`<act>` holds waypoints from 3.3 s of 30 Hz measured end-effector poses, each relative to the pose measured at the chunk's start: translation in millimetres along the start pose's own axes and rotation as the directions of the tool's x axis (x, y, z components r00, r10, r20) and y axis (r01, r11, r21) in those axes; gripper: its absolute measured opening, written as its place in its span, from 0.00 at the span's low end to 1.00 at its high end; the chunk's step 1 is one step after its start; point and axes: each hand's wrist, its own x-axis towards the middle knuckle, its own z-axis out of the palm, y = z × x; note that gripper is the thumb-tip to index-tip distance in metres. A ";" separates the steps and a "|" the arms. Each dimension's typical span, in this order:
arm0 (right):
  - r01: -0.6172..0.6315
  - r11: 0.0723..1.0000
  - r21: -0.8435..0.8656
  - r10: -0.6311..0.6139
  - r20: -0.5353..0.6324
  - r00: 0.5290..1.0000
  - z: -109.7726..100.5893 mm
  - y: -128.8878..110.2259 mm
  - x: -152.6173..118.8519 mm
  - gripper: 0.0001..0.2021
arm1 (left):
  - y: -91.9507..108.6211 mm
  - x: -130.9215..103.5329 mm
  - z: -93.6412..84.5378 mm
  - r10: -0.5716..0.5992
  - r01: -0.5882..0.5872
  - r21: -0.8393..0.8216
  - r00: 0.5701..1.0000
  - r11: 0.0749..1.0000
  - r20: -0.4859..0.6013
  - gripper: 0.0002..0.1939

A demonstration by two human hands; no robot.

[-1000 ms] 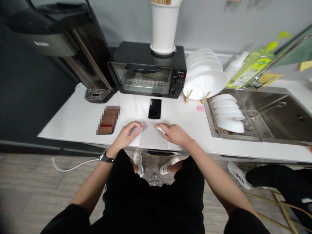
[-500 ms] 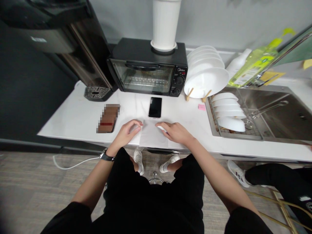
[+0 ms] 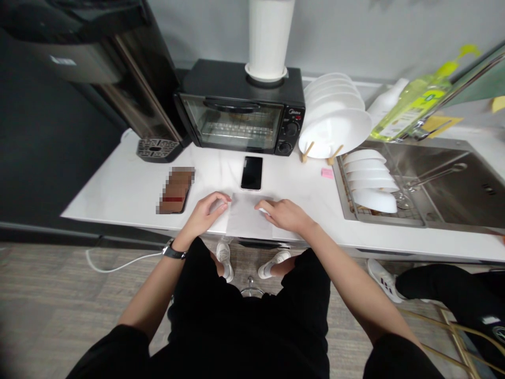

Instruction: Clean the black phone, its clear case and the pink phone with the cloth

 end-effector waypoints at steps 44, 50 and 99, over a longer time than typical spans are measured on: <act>-0.127 0.801 0.586 0.198 -0.059 0.978 66.2 -134.6 -149.6 0.18 | 128.2 -60.8 127.4 -0.323 0.071 0.377 0.673 0.923 0.665 0.07; -0.089 0.717 0.691 0.354 -0.252 0.901 89.0 -145.7 -153.1 0.09 | 101.9 -96.4 119.1 -0.363 0.284 0.243 0.839 0.927 0.406 0.42; -0.022 0.430 0.902 0.707 -0.322 0.630 20.5 51.5 27.4 0.28 | 18.8 134.7 24.9 0.136 -0.337 0.658 0.931 0.673 0.338 0.37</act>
